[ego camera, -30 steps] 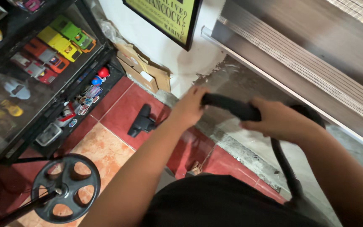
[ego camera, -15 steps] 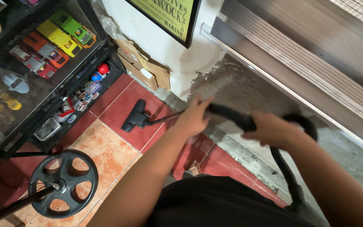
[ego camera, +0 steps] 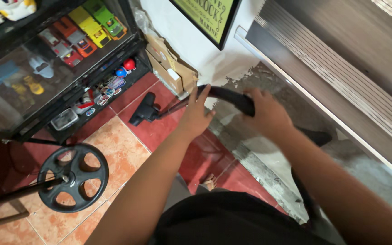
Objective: The person assembles a vacuum cleaner by connecting the hose and floor attachment, then wraps a power cord around an iron before testing the vacuum on the floor.
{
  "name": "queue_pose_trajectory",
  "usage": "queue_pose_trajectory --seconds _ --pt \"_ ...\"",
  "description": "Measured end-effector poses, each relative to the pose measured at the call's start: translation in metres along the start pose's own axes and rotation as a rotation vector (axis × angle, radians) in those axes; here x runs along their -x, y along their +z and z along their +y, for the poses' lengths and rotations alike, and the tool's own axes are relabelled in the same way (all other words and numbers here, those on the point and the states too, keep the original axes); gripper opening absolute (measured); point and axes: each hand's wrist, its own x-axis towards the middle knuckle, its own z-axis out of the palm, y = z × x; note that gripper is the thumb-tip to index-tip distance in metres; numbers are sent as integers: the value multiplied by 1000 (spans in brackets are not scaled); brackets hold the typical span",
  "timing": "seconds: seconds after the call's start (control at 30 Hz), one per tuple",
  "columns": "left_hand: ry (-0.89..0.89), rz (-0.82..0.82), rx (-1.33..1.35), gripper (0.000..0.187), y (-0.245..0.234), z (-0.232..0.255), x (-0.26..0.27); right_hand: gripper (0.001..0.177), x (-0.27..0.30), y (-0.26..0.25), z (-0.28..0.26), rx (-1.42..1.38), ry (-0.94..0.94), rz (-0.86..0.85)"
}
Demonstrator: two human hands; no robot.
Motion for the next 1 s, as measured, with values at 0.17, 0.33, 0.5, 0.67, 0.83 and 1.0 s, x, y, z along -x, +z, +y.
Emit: queue_pose_trajectory --seconds 0.17,0.33,0.5,0.67,0.83,1.0 --pt "-30 4 72 90 -5 -1 7 75 -33 -20 -4 -203 -366 81" --pt "-54 0 101 89 -24 13 -2 59 -49 -30 -38 -155 -211 149" --pt "27 64 -31 88 -50 25 -31 50 -65 -22 -39 253 -287 394" --pt "-83 -116 -15 82 -47 24 -39 55 -71 -13 14 487 -388 471" --pt "-90 -230 -43 75 -25 20 -24 71 -59 -29 -1 591 -224 359" --pt "-205 -121 75 68 -5 15 -26 69 -29 -48 -11 129 292 -158"
